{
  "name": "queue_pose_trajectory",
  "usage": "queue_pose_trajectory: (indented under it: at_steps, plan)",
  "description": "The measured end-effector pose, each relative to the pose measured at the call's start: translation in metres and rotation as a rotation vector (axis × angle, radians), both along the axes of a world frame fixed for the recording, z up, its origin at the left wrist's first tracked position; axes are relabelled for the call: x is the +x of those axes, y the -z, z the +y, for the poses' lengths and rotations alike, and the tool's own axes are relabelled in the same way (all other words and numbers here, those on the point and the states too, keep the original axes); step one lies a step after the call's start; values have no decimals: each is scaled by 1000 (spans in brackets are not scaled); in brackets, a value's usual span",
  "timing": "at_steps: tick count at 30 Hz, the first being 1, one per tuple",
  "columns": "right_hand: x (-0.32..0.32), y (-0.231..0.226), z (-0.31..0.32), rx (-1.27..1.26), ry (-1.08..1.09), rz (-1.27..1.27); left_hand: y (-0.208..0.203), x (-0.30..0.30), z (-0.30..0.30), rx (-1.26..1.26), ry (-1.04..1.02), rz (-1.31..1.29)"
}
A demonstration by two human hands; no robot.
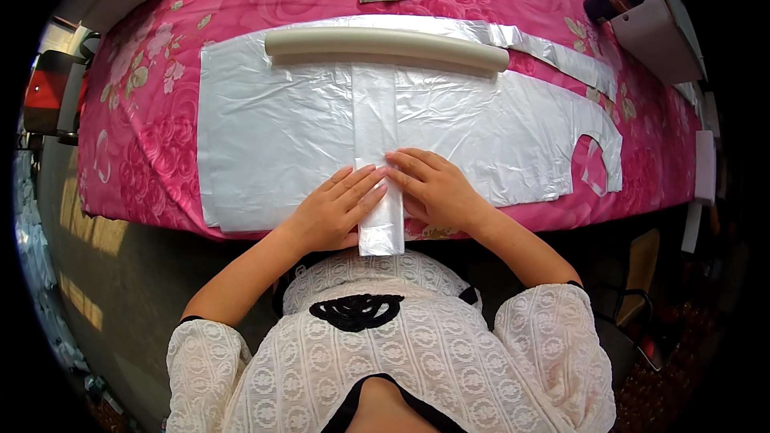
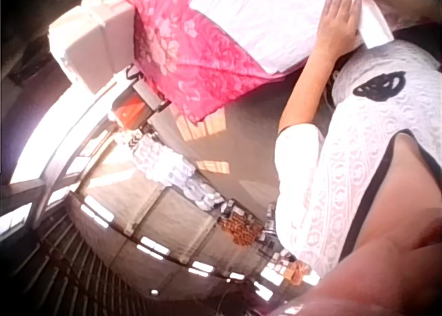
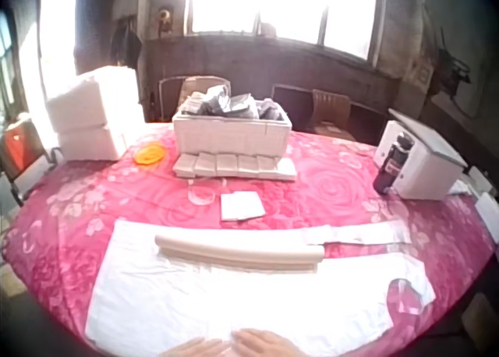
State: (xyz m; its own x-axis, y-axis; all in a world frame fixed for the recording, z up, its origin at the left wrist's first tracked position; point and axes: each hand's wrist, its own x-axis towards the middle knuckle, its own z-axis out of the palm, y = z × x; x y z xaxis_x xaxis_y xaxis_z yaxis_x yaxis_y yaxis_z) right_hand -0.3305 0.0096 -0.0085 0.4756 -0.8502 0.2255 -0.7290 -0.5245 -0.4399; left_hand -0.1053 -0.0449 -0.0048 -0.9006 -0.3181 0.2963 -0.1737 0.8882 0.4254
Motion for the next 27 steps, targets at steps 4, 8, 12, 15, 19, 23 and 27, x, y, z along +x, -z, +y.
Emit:
queue_pose_trajectory:
  at_steps: [4,8,12,15,19,23,27]
  plan:
    - [-1,8,-6,-103,27,45,7,-4,-8,-31,-97,-14]
    - [1,6,-16,-82,69,-62,14,-2,-17,28,-133,31]
    - [7,-7,-35,247,361,-269,-3,-10,-24,864,-422,149]
    - [10,-15,-55,509,544,-415,4,-15,-29,740,-592,336]
    - [4,-18,-71,722,592,-383,2,-19,-25,64,-286,60]
    - [7,-13,-68,710,632,-325,16,-27,-11,22,-307,-251]
    - [16,-9,-51,29,574,-38,17,-28,-10,26,-339,-259]
